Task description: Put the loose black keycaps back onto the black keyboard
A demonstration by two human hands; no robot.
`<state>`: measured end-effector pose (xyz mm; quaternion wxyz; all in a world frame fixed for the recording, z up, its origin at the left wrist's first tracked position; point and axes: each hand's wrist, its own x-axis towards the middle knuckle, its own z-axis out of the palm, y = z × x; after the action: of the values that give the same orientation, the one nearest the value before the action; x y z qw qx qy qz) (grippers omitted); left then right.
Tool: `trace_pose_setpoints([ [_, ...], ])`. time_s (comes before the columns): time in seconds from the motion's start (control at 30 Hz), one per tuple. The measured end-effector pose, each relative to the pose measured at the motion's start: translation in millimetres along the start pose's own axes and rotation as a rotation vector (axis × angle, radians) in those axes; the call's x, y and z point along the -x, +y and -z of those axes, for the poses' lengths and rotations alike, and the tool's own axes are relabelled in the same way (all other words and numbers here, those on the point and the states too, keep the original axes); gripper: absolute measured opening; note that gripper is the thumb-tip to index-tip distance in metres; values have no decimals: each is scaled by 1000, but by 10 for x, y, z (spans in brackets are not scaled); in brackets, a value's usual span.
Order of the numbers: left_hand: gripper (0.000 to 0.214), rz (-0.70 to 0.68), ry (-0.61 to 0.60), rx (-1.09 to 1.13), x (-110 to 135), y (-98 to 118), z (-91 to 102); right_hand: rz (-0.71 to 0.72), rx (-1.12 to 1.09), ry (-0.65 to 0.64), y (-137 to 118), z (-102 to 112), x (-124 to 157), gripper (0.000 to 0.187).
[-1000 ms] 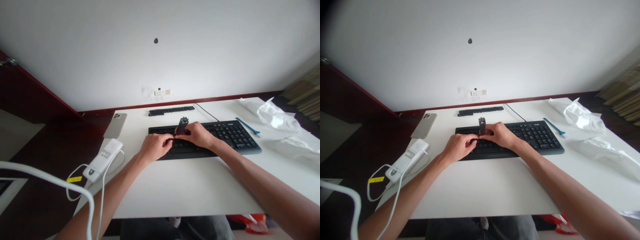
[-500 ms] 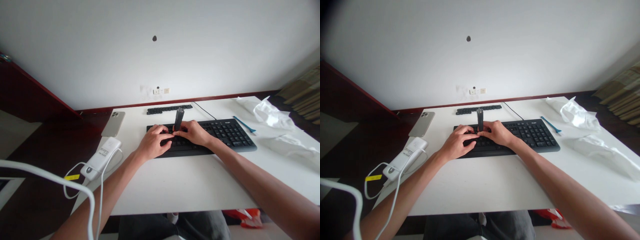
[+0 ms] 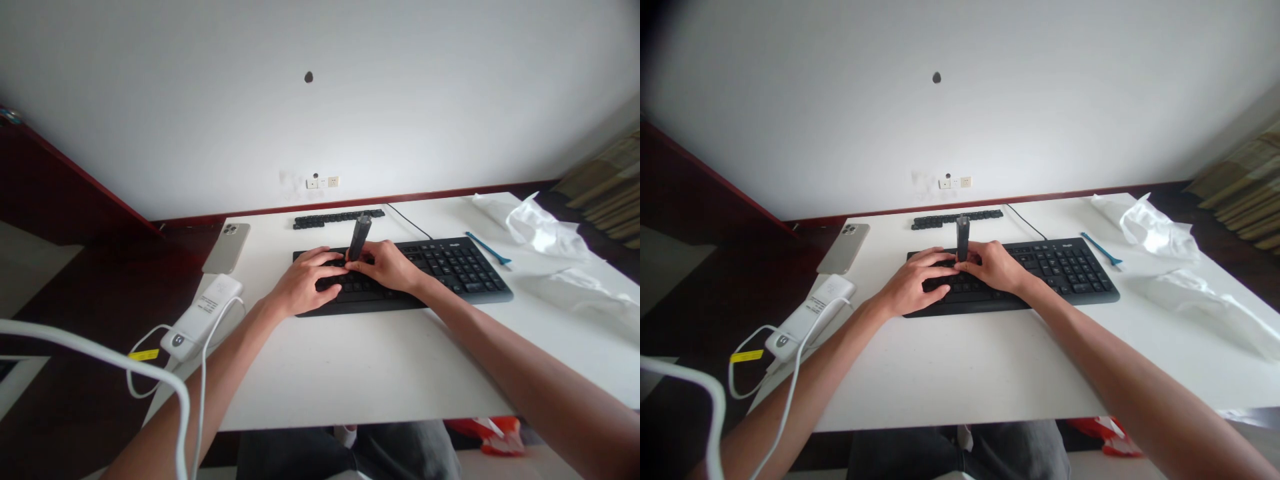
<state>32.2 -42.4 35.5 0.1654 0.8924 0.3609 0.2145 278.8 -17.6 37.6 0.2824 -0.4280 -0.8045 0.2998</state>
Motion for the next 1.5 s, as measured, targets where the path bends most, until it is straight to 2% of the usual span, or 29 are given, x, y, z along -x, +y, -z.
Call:
trace_pose_setpoints([
  [0.2, 39, -18, -62, -11, 2, -17, 19, -15, 26, 13, -40, -3, 0, 20],
  [0.63, 41, -4, -79, -5, 2, -13, 11, -21, 28, 30, -80, -8, -8, 21],
  [0.87, 42, -14, -53, -1, 4, -18, -7, -18, 5, 22, -70, -11, -11, 25],
  [1.13, 45, -34, 11, 31, -2, -35, -28, -60, -116, -15, -79, 40, 37, 19],
  [1.33, 42, -18, 88, 21, -6, -4, -46, -25, -152, 19, -89, 92, 61, 15],
  [1.5, 40, 21, 123, -9, -12, 84, -86, -65, -127, 58, -100, 159, 56, 19],
])
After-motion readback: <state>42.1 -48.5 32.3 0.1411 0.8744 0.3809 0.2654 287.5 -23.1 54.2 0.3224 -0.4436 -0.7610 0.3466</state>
